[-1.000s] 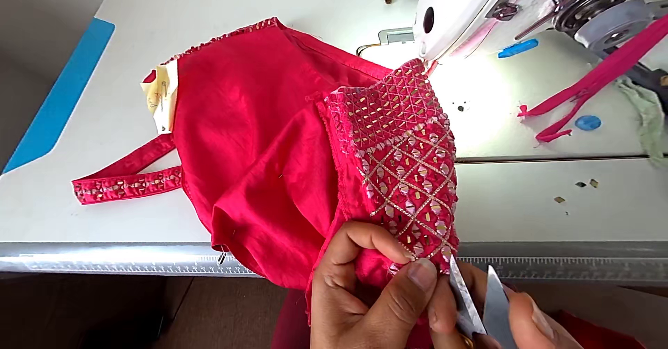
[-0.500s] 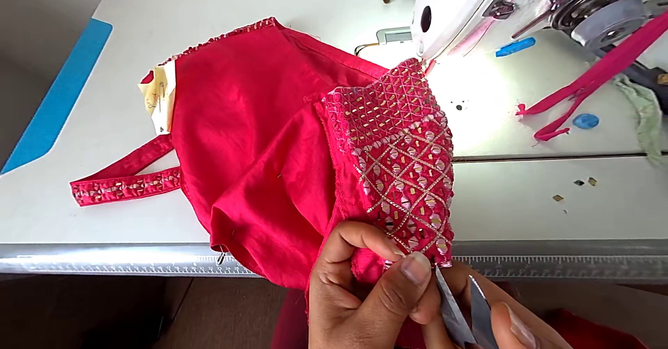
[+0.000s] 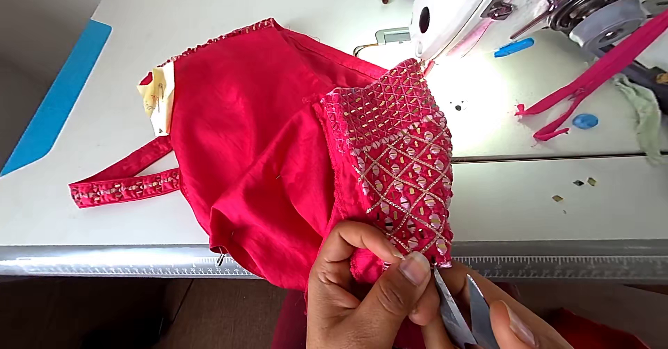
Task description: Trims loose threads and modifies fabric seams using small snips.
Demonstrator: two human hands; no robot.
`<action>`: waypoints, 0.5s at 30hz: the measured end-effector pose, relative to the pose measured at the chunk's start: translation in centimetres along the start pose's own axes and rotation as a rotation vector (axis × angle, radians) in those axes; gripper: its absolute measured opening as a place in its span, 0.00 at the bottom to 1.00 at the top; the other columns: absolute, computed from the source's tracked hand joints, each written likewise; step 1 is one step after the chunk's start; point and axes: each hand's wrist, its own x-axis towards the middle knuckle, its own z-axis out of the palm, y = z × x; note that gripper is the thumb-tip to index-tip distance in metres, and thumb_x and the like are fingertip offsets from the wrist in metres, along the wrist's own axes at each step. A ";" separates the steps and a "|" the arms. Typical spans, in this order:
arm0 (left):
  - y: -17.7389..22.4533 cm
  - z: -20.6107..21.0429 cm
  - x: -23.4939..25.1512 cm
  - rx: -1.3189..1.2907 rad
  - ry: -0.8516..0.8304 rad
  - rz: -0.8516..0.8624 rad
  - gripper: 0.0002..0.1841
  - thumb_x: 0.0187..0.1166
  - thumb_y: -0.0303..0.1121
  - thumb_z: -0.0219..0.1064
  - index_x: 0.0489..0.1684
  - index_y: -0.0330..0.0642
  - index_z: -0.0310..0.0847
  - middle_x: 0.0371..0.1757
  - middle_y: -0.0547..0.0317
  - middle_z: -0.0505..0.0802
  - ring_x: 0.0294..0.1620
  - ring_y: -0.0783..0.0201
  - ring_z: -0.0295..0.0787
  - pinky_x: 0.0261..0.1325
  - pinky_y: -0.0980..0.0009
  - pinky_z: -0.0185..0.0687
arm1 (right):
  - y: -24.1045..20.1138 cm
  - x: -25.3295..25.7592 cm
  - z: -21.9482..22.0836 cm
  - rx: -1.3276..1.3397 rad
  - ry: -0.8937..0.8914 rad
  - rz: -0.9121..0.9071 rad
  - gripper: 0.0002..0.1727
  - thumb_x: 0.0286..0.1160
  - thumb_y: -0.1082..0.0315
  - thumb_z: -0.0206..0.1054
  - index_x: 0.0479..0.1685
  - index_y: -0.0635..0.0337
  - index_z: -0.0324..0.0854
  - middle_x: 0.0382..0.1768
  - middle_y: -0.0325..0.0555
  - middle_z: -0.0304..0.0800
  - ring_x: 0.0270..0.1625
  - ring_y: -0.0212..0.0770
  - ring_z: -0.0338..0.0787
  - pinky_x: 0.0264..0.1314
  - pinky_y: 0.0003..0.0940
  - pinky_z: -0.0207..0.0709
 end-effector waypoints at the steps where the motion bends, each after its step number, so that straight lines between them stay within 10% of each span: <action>1: 0.0 -0.1 0.0 0.004 -0.008 0.003 0.07 0.78 0.17 0.66 0.45 0.39 0.79 0.28 0.60 0.91 0.28 0.75 0.89 0.39 0.77 0.87 | 0.0 0.0 0.0 0.007 0.000 -0.001 0.18 0.97 0.54 0.40 0.55 0.51 0.74 0.25 0.27 0.77 0.16 0.20 0.72 0.11 0.17 0.65; 15: -1.0 0.1 -0.2 -0.028 -0.028 0.024 0.09 0.78 0.15 0.62 0.42 0.42 0.75 0.25 0.63 0.89 0.29 0.76 0.89 0.39 0.79 0.86 | 0.6 0.4 0.8 0.093 0.119 -0.055 0.16 0.96 0.56 0.43 0.48 0.50 0.75 0.20 0.24 0.76 0.15 0.18 0.72 0.11 0.14 0.64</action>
